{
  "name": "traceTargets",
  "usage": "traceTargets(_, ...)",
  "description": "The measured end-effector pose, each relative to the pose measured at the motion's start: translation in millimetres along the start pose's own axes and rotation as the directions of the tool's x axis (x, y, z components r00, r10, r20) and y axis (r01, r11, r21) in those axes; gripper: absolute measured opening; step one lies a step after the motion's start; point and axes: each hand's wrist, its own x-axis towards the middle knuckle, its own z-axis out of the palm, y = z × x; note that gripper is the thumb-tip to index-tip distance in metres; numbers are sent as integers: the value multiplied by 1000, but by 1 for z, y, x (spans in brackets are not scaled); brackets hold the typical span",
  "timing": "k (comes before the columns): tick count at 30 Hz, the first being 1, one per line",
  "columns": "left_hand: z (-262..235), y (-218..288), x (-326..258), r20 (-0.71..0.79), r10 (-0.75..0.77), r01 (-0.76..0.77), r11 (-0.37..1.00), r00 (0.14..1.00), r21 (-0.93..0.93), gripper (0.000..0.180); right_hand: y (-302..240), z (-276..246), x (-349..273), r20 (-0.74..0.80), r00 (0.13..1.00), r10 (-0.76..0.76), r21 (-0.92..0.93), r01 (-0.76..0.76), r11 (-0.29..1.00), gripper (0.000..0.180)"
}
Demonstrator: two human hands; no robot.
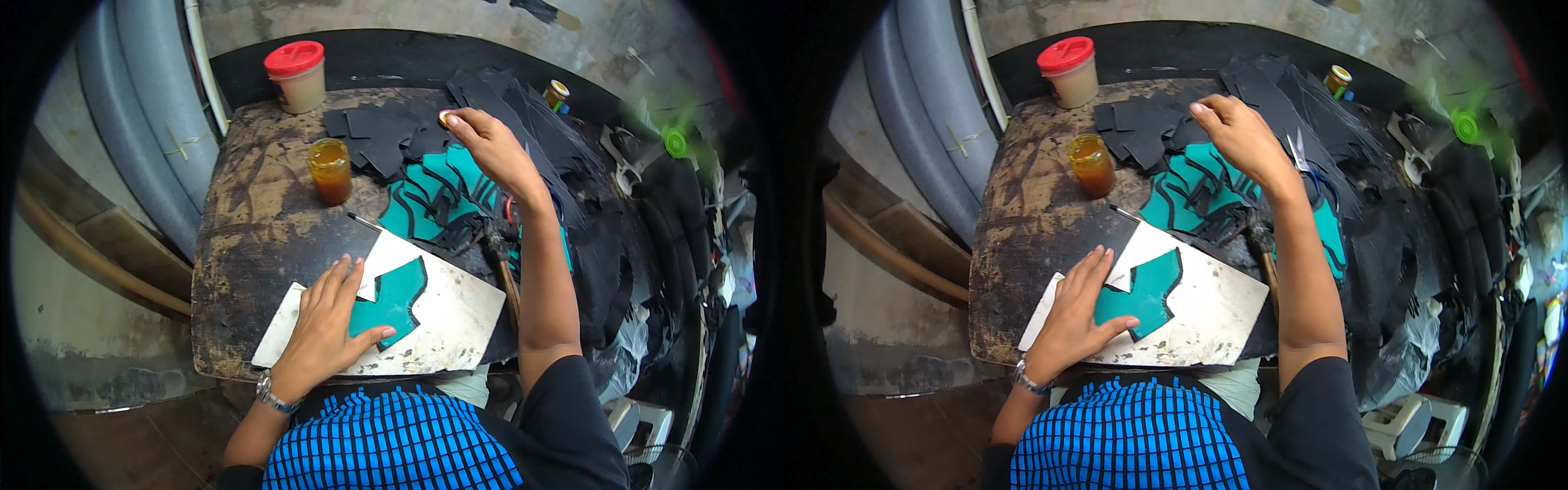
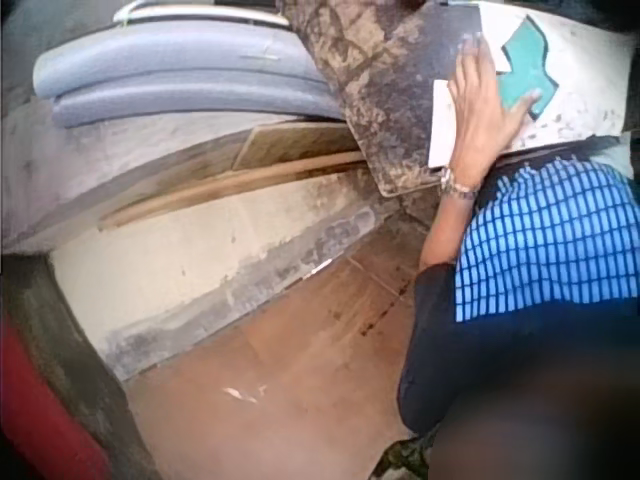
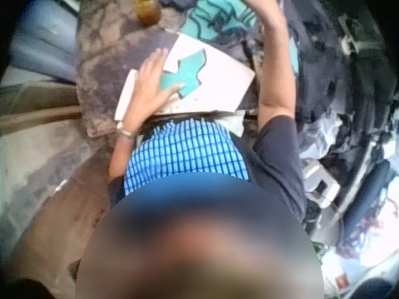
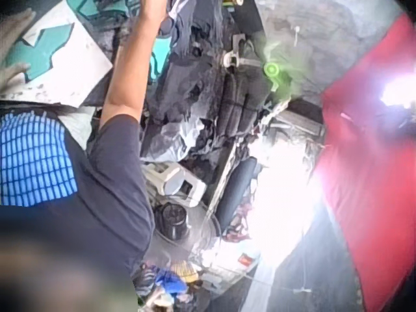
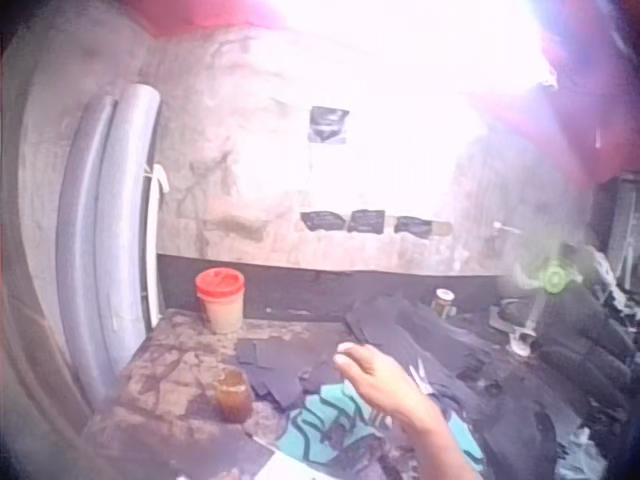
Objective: The person presses a black rubber strip onto the edge of a teal rubber piece using a mallet, then flips and inspects the assembled part. They open a jar of adhesive and apply it by hand to the edges of several teal rubber pieces, stacking them on the table.
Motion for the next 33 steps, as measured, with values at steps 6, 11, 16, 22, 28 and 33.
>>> traceTargets(6,40,-15,1,85,-92,80,988,992,132,104,43,-8,-42,35,977,211,170,-214,962,42)
traceTargets(11,29,-20,2,37,-170,169,985,985,38,99,46,39,-50,78,977,196,312,-211,926,37)
traceTargets(16,21,-23,4,49,-232,234,972,972,-37,92,27,86,-59,60,986,154,428,-165,889,36)
traceTargets(22,-1,-30,15,114,-373,381,803,921,-458,69,-13,87,-37,-106,935,-338,108,349,931,48)
traceTargets(28,-34,-49,0,200,-337,339,430,920,-837,38,-44,114,27,-5,889,-458,-23,458,889,67)
traceTargets(33,-48,-64,-15,177,-270,250,269,946,-930,45,-61,119,40,-4,900,-436,-150,430,890,65)
